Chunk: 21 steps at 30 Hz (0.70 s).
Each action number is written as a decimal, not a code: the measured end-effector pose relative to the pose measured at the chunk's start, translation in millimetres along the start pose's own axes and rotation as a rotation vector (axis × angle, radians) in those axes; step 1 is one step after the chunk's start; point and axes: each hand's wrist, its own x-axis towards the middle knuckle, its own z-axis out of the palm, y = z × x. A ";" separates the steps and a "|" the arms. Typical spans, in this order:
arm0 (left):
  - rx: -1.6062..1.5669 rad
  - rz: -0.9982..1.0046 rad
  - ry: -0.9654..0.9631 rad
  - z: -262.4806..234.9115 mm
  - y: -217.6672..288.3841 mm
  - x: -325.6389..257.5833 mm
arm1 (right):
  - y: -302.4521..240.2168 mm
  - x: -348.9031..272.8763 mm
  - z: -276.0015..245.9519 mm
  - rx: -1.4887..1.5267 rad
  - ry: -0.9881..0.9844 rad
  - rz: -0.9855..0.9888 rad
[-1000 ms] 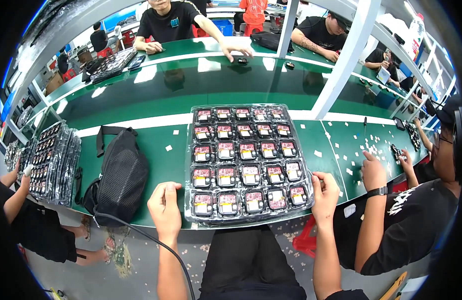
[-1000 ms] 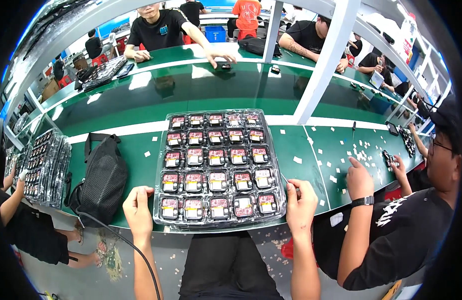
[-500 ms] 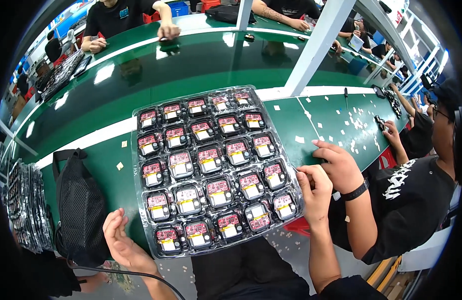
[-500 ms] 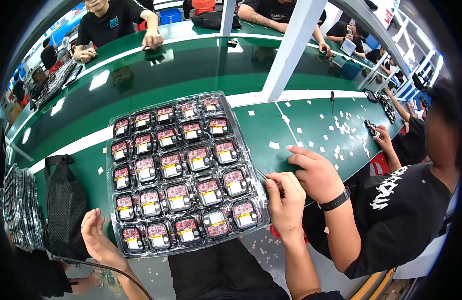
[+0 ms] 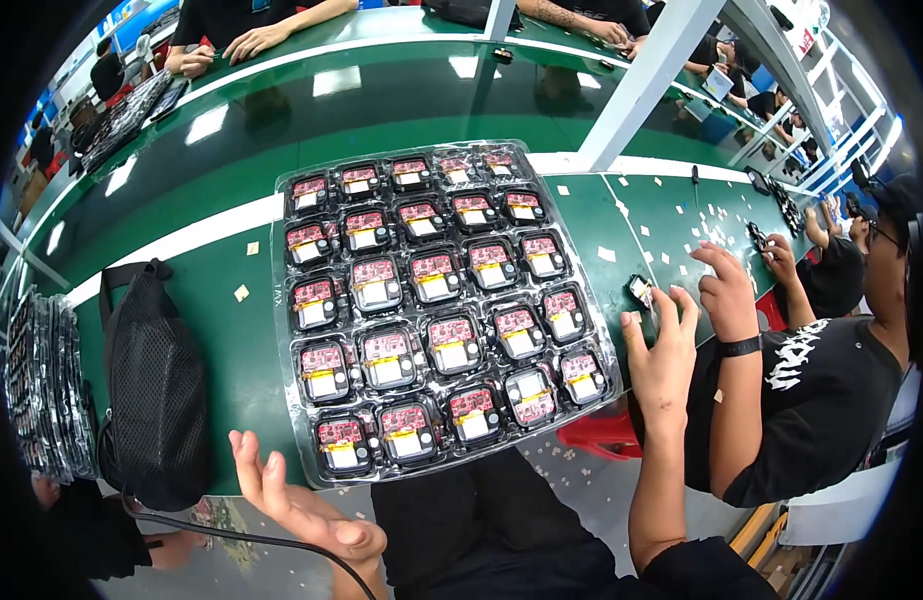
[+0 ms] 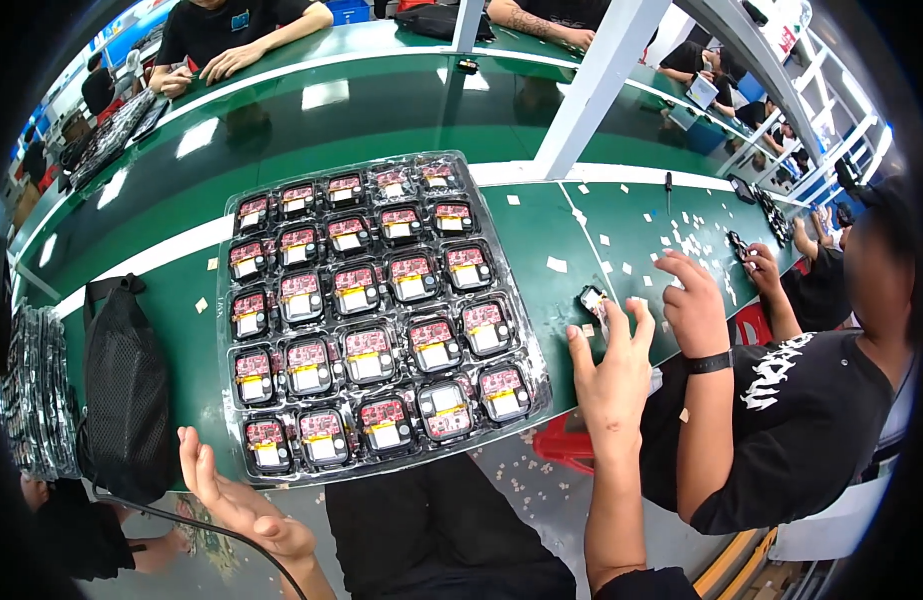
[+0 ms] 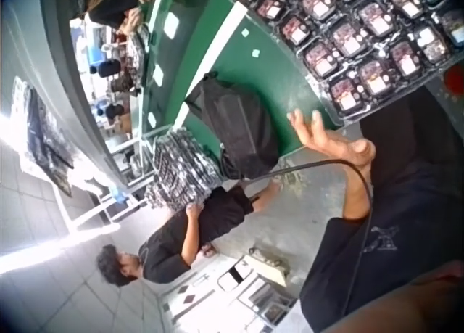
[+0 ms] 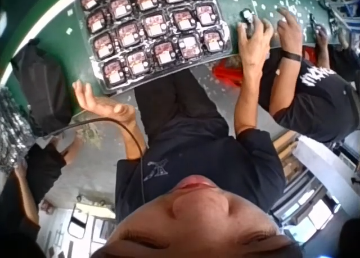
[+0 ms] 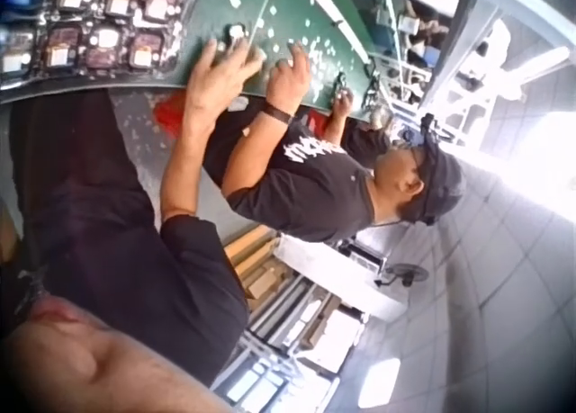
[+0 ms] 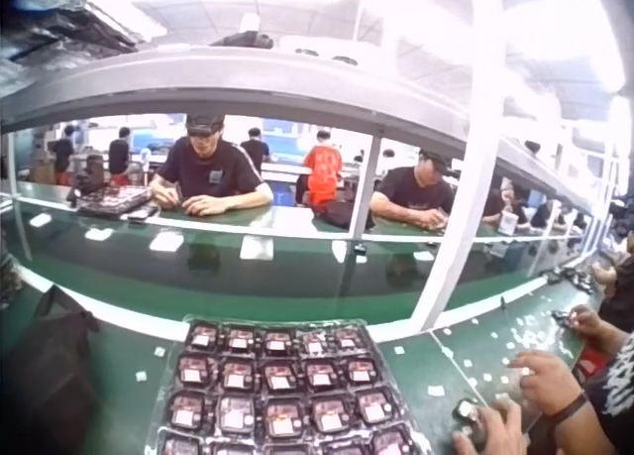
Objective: Assembling small electronic modules and placing them into a plastic organization tray on an assembly line.
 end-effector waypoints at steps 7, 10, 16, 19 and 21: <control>0.012 0.247 -0.116 -15.4 16.4 -7.2 | 20.7 30.9 7.1 0.143 -0.139 0.051; -0.173 0.360 -0.115 -8.4 48.1 -2.3 | 0.9 23.3 -13.1 0.522 -0.084 0.207; -1.019 -0.299 -0.174 9.5 102.1 8.4 | -79.1 -52.2 -74.4 1.036 -0.199 -0.383; -1.378 -0.442 -0.488 2.8 91.2 13.0 | -98.1 -54.0 -75.6 1.110 -0.348 -0.523; -1.402 -0.431 -0.475 3.1 86.1 11.8 | -99.6 -55.0 -69.0 1.115 -0.370 -0.588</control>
